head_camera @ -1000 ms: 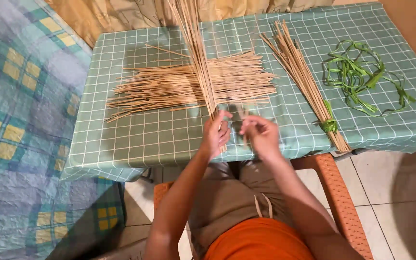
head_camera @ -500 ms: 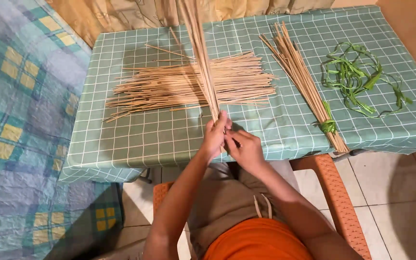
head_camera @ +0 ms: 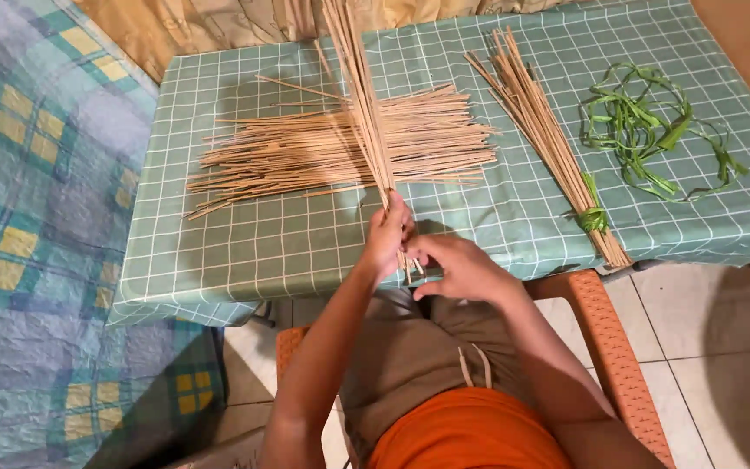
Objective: The person is gathering thin wooden sticks into bundles and securing them by tying green plant-based strips around them.
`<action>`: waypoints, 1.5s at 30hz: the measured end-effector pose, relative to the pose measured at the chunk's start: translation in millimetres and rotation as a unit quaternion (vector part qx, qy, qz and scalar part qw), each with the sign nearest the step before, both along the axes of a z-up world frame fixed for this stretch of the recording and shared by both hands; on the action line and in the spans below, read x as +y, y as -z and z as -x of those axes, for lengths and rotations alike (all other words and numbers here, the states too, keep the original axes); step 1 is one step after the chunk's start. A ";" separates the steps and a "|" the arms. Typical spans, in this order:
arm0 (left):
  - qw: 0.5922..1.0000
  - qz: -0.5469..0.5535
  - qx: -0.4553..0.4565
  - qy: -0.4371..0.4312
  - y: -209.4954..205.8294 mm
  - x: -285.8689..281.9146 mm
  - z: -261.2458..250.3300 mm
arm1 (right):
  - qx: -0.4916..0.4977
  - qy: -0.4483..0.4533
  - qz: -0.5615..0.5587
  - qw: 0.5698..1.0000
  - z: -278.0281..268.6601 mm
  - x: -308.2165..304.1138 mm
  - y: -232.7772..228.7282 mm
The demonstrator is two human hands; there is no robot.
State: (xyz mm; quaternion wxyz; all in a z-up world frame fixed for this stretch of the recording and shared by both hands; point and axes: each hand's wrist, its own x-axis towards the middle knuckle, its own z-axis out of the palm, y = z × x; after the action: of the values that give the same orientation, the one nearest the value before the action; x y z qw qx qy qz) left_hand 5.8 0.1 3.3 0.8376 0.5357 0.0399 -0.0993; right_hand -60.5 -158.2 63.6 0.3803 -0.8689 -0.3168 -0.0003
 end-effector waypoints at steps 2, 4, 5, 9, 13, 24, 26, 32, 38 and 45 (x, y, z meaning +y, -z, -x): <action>1.000 0.026 0.005 -0.001 -0.5 2.6 -0.7 | 0.004 0.009 -0.007 1.000 3.7 4.8 -2.3; 0.998 0.054 0.010 -0.003 -8.4 4.8 1.8 | 0.008 0.016 -0.012 1.000 3.2 6.8 0.4; 0.998 0.066 0.013 -0.002 -16.1 5.3 4.5 | 0.018 0.022 -0.012 1.000 1.0 5.9 4.3; 0.994 0.105 0.031 -0.003 -8.9 5.1 -1.6 | 0.014 0.023 0.015 1.000 0.4 7.1 8.2; 0.996 0.081 0.035 0.000 2.7 6.4 -5.2 | -0.042 0.013 -0.011 0.999 -5.1 11.9 23.5; 0.997 0.065 0.035 0.007 -4.7 8.2 -5.2 | 0.085 -0.011 -0.053 0.995 -7.7 5.3 16.6; 0.998 0.049 0.033 0.009 -20.7 9.5 3.7 | 0.044 0.021 -0.090 0.995 -11.9 11.8 42.4; 0.998 0.050 0.019 0.022 -29.3 10.2 9.5 | 0.032 0.044 -0.137 0.989 -16.7 14.6 39.5; 0.993 0.102 0.036 0.038 -37.4 13.3 5.6 | 0.026 0.114 -0.189 0.975 -54.1 -0.2 36.5; 0.984 0.128 0.113 0.043 -5.9 15.1 -4.7 | -0.221 0.236 0.060 0.944 -110.7 -13.5 16.7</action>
State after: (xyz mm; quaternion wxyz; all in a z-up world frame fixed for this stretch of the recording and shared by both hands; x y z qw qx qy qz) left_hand 10.4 15.2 9.3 0.8843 0.4107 0.0982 -0.1991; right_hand 50.2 -171.6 47.0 0.2370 -0.9181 -0.1783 -0.2629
